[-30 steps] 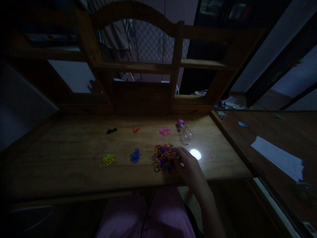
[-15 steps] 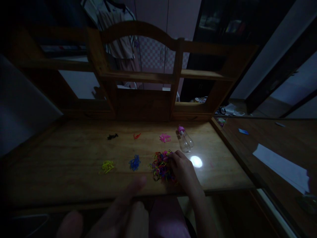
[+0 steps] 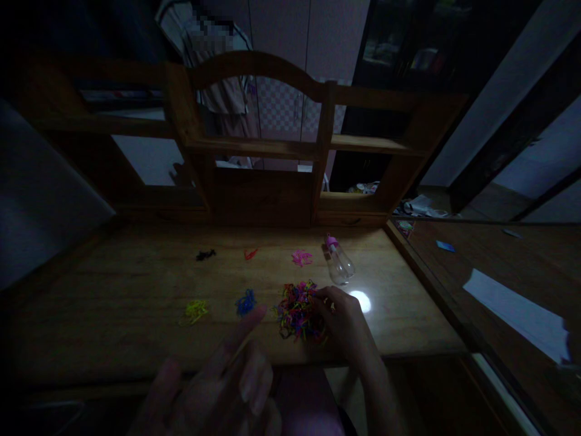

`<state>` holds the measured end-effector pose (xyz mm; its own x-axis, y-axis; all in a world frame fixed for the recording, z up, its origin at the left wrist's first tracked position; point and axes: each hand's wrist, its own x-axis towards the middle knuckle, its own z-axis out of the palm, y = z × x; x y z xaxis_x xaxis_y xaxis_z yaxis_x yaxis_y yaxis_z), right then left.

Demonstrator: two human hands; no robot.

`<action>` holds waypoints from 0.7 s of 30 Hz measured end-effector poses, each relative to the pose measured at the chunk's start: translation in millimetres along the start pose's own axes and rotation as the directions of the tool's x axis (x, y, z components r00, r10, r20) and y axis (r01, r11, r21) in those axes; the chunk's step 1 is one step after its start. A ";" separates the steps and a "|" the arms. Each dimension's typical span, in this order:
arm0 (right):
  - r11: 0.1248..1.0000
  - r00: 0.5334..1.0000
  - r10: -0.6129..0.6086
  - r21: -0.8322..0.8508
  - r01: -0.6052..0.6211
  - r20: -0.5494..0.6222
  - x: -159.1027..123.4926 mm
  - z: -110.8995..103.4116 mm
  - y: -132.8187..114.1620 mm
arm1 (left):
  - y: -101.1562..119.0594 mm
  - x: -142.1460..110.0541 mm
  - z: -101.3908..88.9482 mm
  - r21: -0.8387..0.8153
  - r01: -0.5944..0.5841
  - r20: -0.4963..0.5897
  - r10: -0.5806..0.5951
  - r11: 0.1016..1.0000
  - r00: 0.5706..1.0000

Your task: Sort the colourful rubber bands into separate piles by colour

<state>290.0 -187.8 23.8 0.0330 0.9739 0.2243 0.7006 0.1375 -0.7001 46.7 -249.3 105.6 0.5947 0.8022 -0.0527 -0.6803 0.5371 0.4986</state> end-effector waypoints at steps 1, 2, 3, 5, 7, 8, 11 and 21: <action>1.000 1.000 0.011 0.010 -0.011 -0.002 -0.7 -1.0 0.4 | -3.5 3.6 -4.7 0.034 -0.031 0.010 0.030 0.999 0.999; 1.000 1.000 0.020 0.023 -0.020 -0.002 -1.4 -1.7 0.9 | -7.2 8.3 -10.2 0.079 -0.067 0.017 0.066 0.995 0.998; 0.999 1.000 0.031 0.045 -0.031 0.003 -2.0 -1.9 1.5 | -10.8 14.0 -16.3 0.144 -0.105 0.013 0.105 0.984 0.994; 0.991 0.999 0.051 0.124 -0.053 0.017 -3.3 -1.2 2.4 | -16.8 28.2 -29.3 0.340 -0.162 -0.052 0.191 0.926 0.980; 0.970 0.997 0.076 0.230 -0.081 0.032 -4.6 1.1 2.7 | -21.4 44.9 -42.7 0.557 -0.148 -0.147 0.272 0.817 0.951; 0.955 0.995 0.088 0.281 -0.096 0.041 -5.4 2.7 2.5 | -23.5 53.7 -49.4 0.639 -0.130 -0.175 0.308 0.758 0.935; 0.899 0.990 0.125 0.414 -0.142 0.069 -8.3 7.8 0.4 | -31.1 79.9 -67.4 0.771 -0.130 -0.162 0.389 0.624 0.907; 0.849 0.986 0.117 0.504 -0.162 0.120 -15.6 10.6 -9.2 | -47.1 115.0 -69.2 0.855 -0.199 0.004 0.378 0.479 0.926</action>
<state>275.5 -202.3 19.6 0.0289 0.9979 0.0583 0.2304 0.0501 -0.9718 117.5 -164.4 16.2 0.2952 0.9447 0.1428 -0.0782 -0.1250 0.9891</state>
